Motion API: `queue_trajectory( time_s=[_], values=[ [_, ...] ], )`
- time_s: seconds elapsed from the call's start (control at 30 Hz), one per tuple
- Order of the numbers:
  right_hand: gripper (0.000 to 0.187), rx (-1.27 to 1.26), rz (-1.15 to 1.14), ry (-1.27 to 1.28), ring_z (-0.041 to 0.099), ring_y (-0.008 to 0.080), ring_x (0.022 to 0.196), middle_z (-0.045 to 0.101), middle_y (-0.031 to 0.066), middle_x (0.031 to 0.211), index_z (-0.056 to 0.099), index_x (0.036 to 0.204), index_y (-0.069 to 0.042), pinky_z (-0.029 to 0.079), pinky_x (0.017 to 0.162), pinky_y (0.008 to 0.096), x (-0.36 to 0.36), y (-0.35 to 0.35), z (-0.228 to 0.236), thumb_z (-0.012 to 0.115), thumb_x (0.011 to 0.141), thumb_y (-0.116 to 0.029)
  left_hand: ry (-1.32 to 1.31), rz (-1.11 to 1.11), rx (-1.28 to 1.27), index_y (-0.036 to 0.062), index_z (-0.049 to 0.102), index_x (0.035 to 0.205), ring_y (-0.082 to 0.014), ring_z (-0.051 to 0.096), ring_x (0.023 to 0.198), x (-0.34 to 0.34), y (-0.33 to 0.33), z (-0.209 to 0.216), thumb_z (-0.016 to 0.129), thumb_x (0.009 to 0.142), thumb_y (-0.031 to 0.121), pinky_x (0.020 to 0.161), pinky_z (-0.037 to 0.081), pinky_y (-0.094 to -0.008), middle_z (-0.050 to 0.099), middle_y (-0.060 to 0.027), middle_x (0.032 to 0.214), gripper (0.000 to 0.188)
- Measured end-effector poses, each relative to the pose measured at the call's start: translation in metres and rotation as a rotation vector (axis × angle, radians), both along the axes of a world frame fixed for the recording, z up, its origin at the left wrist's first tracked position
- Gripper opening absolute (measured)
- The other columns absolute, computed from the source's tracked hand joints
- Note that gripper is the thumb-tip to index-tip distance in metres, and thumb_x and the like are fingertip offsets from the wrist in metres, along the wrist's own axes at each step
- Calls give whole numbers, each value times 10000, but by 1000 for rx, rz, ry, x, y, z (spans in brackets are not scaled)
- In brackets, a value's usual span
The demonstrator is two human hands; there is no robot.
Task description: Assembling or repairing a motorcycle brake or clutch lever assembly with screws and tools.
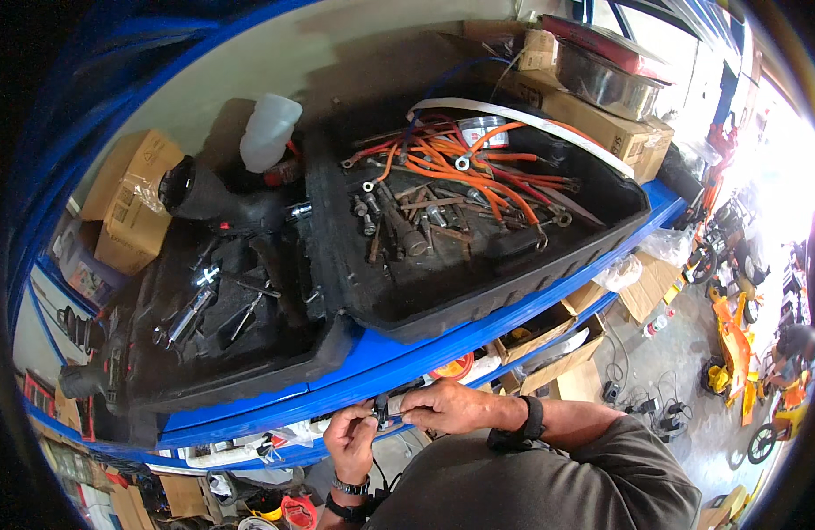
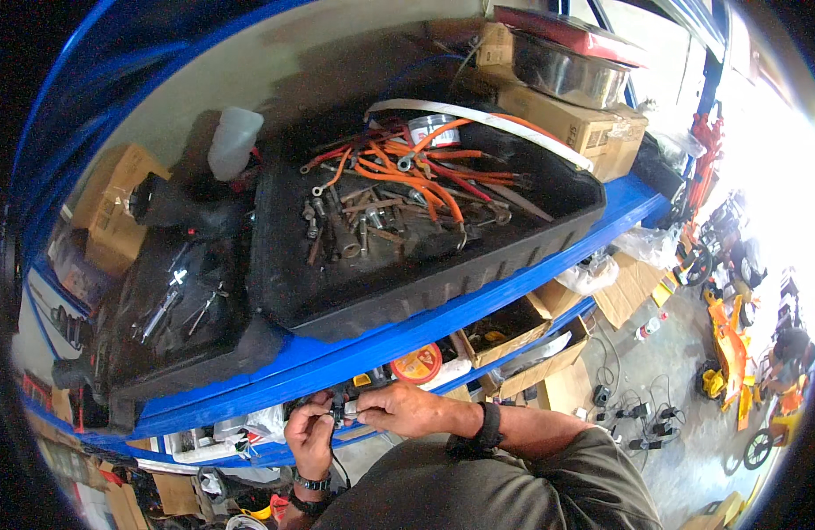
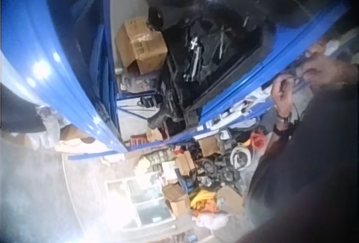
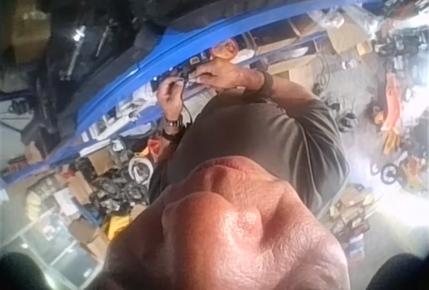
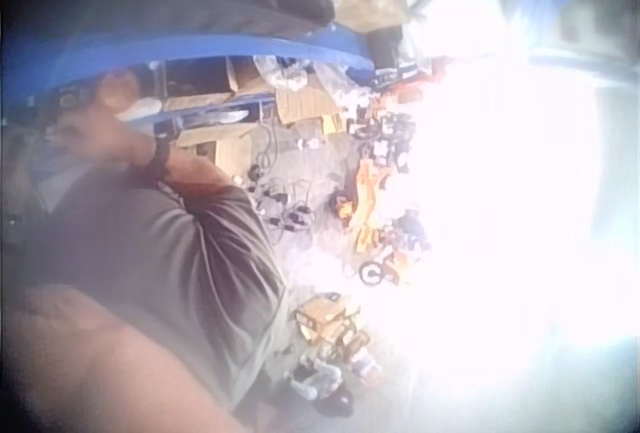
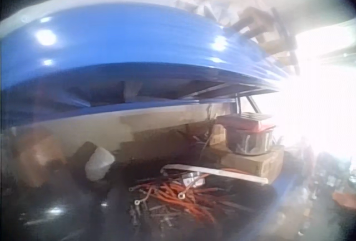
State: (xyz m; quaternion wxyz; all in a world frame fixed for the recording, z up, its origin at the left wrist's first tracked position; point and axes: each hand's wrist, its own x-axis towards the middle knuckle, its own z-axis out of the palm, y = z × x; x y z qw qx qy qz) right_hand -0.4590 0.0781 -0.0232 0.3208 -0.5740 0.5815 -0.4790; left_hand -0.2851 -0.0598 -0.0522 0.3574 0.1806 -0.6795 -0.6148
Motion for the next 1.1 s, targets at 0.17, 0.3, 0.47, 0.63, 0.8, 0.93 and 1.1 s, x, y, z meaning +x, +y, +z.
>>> queue_trajectory(
  time_s=[0.17,0.3,0.47,0.63,0.8,0.93,1.1],
  values=[
    [134,-13,-16,16,652,271,682,620,138,726,617,950,-32,487,616,381,-1,-1,-2,596,929,-163,-37,-34,34,-33,594,957,-230,610,1070,1,1,2,575,838,-49,950,457,-356,629,-179,1160,121],
    [132,-5,-29,29,661,299,700,621,162,735,616,939,-26,488,612,386,-1,1,-8,608,916,-156,6,-25,58,-33,615,961,-209,608,1054,-3,4,2,600,821,-89,903,475,-322,635,-159,1139,152],
    [117,-36,-37,-1,665,302,702,637,167,748,624,952,-22,493,619,386,1,11,0,615,904,-128,45,-81,81,-32,597,964,-250,607,1091,-4,8,-3,575,820,-100,942,463,-348,622,-195,1176,161],
    [118,-34,-35,-43,673,291,712,651,170,769,641,981,-29,503,635,380,8,22,2,611,902,-112,27,-61,150,-34,587,966,-260,611,1091,5,18,-2,554,818,-103,950,460,-353,621,-206,1182,166],
    [143,-28,-38,-4,682,250,722,663,145,787,633,1021,-32,518,647,363,9,21,-3,607,915,-125,-120,24,-152,-15,609,987,-165,607,959,11,24,14,577,836,-1,823,478,-289,645,-114,1113,154],
    [110,77,-118,-108,594,84,682,618,30,739,630,996,-40,489,604,272,6,27,2,591,952,-133,-107,-67,24,-31,607,1009,-167,580,1044,-1,27,29,578,854,-83,873,456,-292,591,-159,1256,167],
    [72,80,-71,-189,568,77,659,598,24,733,608,984,-13,471,591,256,5,24,-4,572,950,-65,57,-132,-19,-40,600,1023,-176,547,1111,-4,28,27,563,865,-94,867,449,-283,565,-204,1270,172]
  ],
)
